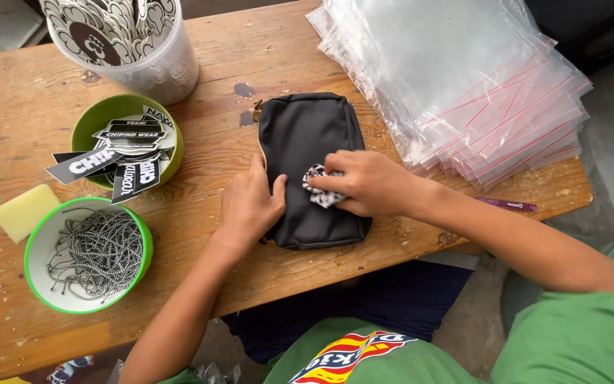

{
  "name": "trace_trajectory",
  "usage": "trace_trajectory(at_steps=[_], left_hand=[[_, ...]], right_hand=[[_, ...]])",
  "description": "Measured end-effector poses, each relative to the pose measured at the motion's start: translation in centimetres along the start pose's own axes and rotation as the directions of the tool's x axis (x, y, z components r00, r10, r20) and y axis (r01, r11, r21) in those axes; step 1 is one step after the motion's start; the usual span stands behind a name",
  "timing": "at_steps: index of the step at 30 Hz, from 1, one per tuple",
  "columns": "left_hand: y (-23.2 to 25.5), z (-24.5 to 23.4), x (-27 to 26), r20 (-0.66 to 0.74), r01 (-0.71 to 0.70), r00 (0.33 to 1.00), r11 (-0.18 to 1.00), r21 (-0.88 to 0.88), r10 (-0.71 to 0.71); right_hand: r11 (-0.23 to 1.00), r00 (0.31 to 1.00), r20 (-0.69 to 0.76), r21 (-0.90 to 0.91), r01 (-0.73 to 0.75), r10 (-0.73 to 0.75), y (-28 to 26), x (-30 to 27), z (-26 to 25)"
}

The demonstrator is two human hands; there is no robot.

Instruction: The person places a black fanny pack into a clear plastic bag, seals it, and then removes it. They then use a patterned cloth to wipe the exterior of the bag and a purple comb to brush the mesh surface.

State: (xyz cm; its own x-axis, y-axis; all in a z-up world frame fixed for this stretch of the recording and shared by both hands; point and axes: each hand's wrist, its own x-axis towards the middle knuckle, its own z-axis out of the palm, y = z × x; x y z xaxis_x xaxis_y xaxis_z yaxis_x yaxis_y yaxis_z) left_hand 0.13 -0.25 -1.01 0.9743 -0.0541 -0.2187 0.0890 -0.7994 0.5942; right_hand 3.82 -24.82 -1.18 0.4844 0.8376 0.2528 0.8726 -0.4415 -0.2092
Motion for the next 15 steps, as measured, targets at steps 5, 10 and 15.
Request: trace_trajectory(at_steps=[5, 10, 15], left_hand=[[-0.7, 0.5, 0.4, 0.010, -0.039, 0.999, 0.999, 0.026, 0.039], [-1.9, 2.0, 1.0, -0.038, -0.052, 0.998, 0.992, 0.112, 0.057], [-2.1, 2.3, 1.4, -0.062, -0.070, 0.995, 0.987, 0.143, 0.079]], right_hand=[[0.970, 0.989, -0.128, -0.240, 0.041, -0.073, 6.9, 4.6, 1.5], [0.972, 0.977, -0.214, -0.222, -0.075, 0.026, 5.9, 8.8, -2.0], [0.954, 0.995, -0.082, -0.298, 0.033, -0.060, 8.1, 7.8, 1.3]])
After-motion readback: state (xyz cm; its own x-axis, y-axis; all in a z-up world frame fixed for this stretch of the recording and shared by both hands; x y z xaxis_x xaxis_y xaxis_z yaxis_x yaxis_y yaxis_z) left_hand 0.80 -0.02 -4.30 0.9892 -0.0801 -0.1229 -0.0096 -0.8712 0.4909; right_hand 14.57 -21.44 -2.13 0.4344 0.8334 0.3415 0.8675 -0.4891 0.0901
